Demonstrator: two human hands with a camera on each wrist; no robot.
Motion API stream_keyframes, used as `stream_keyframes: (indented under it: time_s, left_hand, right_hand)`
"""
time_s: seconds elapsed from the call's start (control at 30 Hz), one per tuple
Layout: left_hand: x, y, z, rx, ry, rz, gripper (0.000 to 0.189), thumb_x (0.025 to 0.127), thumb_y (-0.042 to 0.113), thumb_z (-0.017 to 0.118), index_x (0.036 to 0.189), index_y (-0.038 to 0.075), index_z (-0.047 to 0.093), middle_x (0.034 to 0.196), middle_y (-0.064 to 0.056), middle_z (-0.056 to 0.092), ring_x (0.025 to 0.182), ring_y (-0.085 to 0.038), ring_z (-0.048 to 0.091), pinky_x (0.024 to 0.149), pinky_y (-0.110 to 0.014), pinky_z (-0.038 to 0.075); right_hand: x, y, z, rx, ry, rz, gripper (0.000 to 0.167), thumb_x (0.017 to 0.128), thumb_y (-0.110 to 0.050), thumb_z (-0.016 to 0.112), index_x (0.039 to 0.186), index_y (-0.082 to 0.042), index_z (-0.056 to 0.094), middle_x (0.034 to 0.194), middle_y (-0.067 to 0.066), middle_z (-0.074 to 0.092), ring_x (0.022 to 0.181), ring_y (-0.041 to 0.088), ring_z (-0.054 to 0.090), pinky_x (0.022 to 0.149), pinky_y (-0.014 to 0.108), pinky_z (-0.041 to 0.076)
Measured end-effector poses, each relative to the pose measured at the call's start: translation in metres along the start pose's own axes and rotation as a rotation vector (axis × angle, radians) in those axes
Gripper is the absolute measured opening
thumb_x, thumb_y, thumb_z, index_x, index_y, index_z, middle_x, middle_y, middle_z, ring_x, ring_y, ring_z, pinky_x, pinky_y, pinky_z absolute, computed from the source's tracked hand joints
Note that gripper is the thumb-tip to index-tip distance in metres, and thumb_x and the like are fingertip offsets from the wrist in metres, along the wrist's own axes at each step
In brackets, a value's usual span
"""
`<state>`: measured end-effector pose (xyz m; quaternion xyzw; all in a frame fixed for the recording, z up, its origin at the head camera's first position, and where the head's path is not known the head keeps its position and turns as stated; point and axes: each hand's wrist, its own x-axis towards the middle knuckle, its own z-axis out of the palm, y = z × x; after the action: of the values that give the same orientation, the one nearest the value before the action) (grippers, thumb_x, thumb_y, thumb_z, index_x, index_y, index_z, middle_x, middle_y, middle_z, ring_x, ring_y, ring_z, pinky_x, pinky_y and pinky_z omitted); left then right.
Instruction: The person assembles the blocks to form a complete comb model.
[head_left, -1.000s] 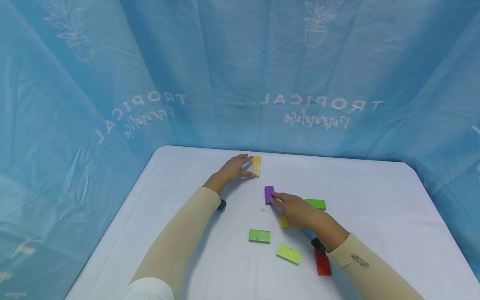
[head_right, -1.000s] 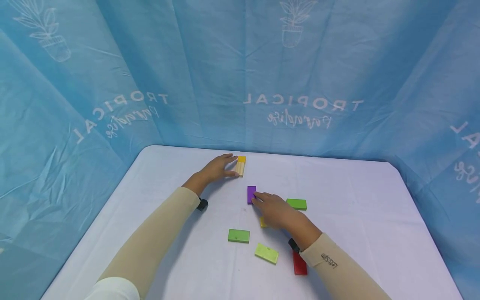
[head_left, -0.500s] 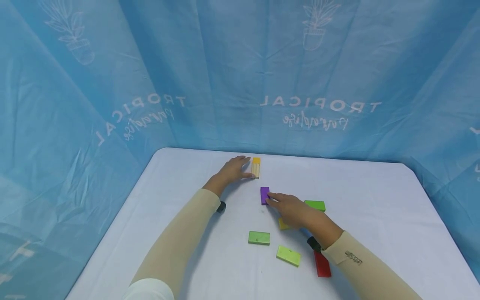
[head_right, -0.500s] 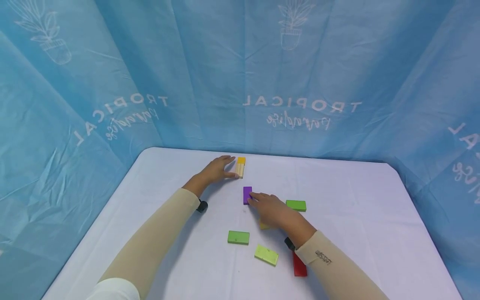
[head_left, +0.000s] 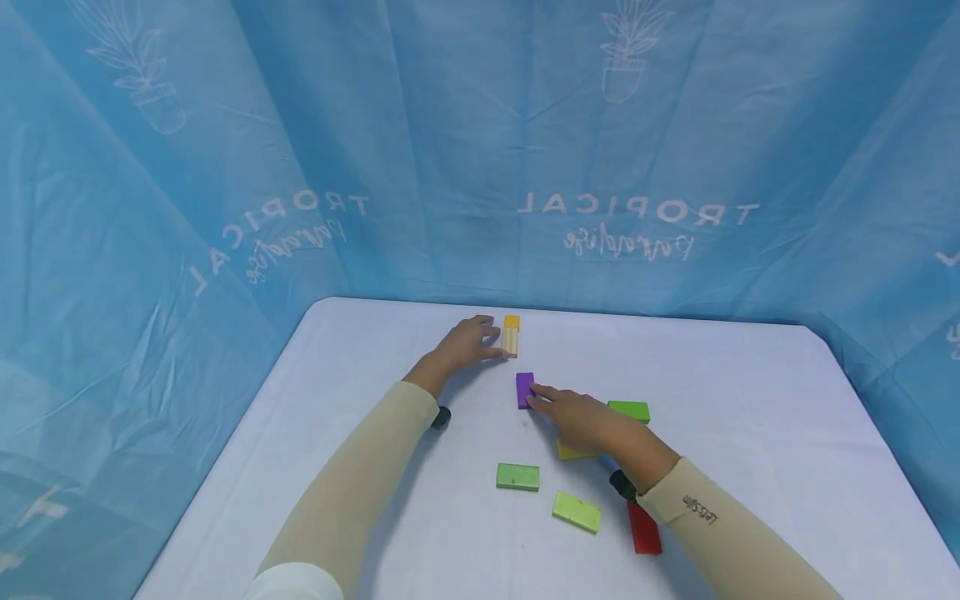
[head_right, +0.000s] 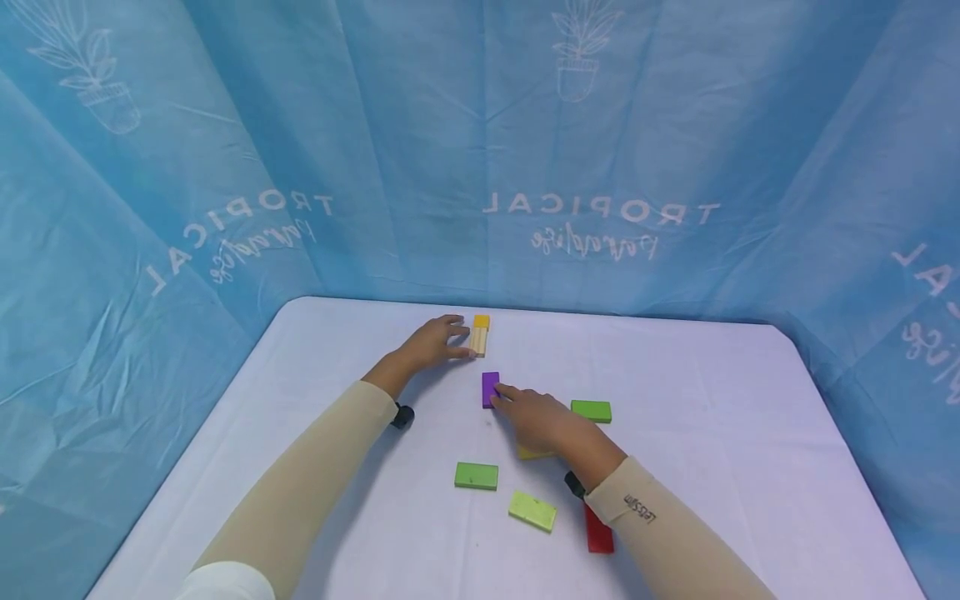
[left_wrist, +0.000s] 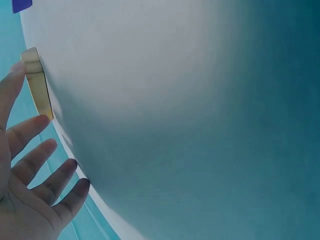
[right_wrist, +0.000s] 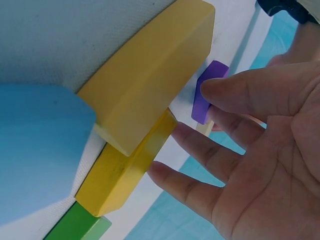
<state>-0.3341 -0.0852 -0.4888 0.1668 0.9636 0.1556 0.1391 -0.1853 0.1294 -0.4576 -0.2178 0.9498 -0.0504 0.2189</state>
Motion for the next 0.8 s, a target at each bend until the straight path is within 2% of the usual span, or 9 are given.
stream_keyframes:
  time_s: [0.2, 0.8]
  left_hand:
    - [-0.0004, 0.0017, 0.001, 0.036, 0.0, 0.033, 0.058, 0.094, 0.046, 0.069, 0.144, 0.019, 0.058, 0.162, -0.003, 0.041, 0.153, -0.029, 0.033, 0.127, -0.047, 0.027]
    - [0.0027, 0.0026, 0.0033, 0.059, -0.001, 0.006, 0.06, 0.093, 0.049, 0.07, 0.145, 0.022, 0.057, 0.161, -0.003, 0.041, 0.152, -0.029, 0.034, 0.125, -0.051, 0.03]
  right_hand:
    - [0.0003, 0.0008, -0.0001, 0.014, -0.007, 0.005, 0.07, 0.096, -0.006, 0.064, 0.158, -0.026, 0.038, 0.168, -0.003, 0.029, 0.151, 0.031, 0.036, 0.115, 0.052, 0.044]
    - [0.0008, -0.0006, -0.0007, 0.052, -0.017, 0.016, 0.066, 0.098, -0.009, 0.06, 0.158, -0.025, 0.037, 0.168, -0.004, 0.028, 0.152, 0.029, 0.036, 0.116, 0.051, 0.043]
